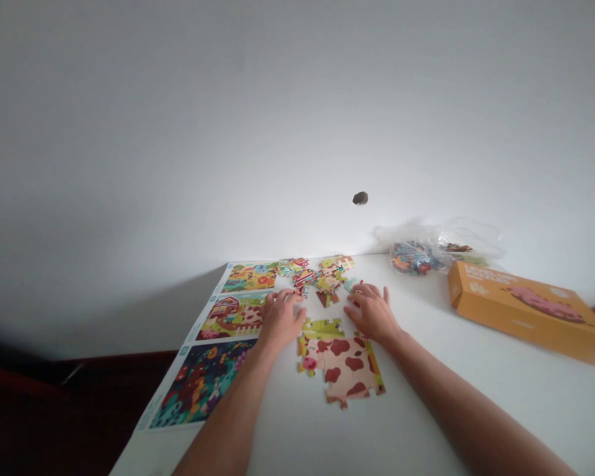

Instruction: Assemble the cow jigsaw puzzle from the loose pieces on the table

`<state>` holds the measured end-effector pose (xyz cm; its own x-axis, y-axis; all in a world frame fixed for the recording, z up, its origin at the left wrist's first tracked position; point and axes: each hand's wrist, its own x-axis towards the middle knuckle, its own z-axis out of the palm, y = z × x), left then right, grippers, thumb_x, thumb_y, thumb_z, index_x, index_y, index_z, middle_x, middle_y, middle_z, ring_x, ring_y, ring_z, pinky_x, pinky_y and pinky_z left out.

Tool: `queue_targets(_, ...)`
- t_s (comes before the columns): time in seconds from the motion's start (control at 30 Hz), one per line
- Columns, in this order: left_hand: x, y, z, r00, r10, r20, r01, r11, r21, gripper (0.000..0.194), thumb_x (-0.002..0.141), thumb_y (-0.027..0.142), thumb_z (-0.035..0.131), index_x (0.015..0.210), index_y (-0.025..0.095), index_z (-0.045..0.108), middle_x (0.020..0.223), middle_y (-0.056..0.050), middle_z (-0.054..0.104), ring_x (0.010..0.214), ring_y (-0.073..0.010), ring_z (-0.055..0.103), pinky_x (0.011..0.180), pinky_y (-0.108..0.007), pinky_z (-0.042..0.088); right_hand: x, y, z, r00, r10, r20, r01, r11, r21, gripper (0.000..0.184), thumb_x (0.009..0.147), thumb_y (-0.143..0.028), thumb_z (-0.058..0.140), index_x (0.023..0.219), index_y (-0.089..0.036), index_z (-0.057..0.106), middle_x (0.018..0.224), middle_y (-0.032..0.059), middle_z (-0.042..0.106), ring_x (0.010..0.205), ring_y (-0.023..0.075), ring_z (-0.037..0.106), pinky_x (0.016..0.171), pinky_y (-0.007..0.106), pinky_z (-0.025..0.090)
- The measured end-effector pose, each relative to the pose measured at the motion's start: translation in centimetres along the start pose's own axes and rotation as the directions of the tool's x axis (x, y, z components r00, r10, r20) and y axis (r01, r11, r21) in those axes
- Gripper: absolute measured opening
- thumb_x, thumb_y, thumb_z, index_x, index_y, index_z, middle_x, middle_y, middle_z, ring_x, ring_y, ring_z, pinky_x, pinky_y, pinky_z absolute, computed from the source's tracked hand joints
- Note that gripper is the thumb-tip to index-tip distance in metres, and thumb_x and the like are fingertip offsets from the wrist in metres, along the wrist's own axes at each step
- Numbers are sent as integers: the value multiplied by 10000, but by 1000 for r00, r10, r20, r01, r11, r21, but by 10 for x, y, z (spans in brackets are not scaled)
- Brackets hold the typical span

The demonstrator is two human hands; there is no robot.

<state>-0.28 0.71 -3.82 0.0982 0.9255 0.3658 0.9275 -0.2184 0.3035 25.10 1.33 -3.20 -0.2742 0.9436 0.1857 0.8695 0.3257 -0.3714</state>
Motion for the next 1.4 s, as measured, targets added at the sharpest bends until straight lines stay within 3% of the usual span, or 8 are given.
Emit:
queue_targets(0.23, -2, 16, 2, 967, 237, 94, -229, 969, -87, 290, 899, 352, 557, 1162, 328, 677, 1371, 1, 574, 1225, -303, 419, 1019, -496, 347, 0, -10, -3, 941, -291, 173, 270, 954, 132, 562, 943, -559, 474, 1450, -319, 432, 1533, 69, 403, 1452, 398, 207, 1085, 770, 81)
queue_targets(0.37, -2, 17, 5, 964, 228, 134, -216, 971, -100, 306, 885, 363, 588, 1181, 340, 665, 1371, 7, 578, 1246, -309, 402, 1025, -497, 333, -1, -16, -4, 912, -361, 195, 325, 926, 193, 603, 925, -581, 493, 1451, -293, 438, 1495, 83, 458, 1449, 411, 216, 1084, 778, 60)
queue_targets(0.6, -1, 14, 5, 975, 192, 107, -185, 980, -73, 260, 877, 374, 585, 1110, 315, 685, 1384, 10, 567, 1241, -308, 428, 1019, -489, 345, 4, -11, -2, 950, -269, 161, 256, 962, 92, 648, 937, -619, 438, 1502, -315, 339, 1604, 67, 257, 1478, 395, 121, 1077, 780, 51)
queue_targets(0.77, 0, 12, 9, 977, 190, 94, -183, 980, -82, 393, 906, 392, 552, 1293, 343, 599, 1441, 16, 524, 1232, -305, 435, 1017, -485, 354, 5, -12, -3, 935, -280, 219, 258, 958, 122, 658, 918, -647, 449, 1482, -317, 374, 1553, 51, 372, 1476, 404, 125, 1073, 784, -7)
queue_targets(1.03, 2, 14, 8, 977, 185, 110, -178, 982, -65, 321, 890, 333, 588, 1199, 354, 672, 1402, 49, 562, 1206, -300, 448, 999, -461, 376, 2, -14, -7, 905, -340, 254, 300, 936, 183, 674, 869, -514, 578, 1489, -363, 360, 1541, 16, 394, 1467, 423, 146, 1084, 775, 11)
queue_targets(1.17, 3, 14, 7, 978, 185, 101, -175, 980, -97, 344, 864, 234, 610, 1169, 372, 692, 1328, 50, 619, 1180, -277, 468, 988, -439, 389, 3, -13, -3, 932, -325, 161, 305, 943, 135, 567, 891, -460, 570, 1434, -350, 454, 1525, 31, 419, 1455, 374, 222, 1133, 707, 57)
queue_targets(1.27, 4, 15, 6, 974, 203, 99, -189, 973, -130, 355, 872, 197, 590, 1156, 375, 704, 1282, 38, 649, 1160, -268, 488, 990, -439, 388, 4, -12, 0, 965, -244, 95, 238, 969, 72, 565, 917, -479, 533, 1450, -318, 435, 1593, 55, 285, 1468, 370, 182, 1126, 706, 91)
queue_targets(1.4, 5, 17, 5, 967, 239, 91, -220, 959, -177, 345, 885, 171, 556, 1127, 352, 720, 1201, 18, 688, 1131, -252, 515, 1000, -435, 386, 4, -10, -1, 950, -248, 190, 235, 968, 90, 674, 902, -519, 543, 1506, -303, 334, 1578, 60, 320, 1474, 397, 141, 1091, 763, 37)
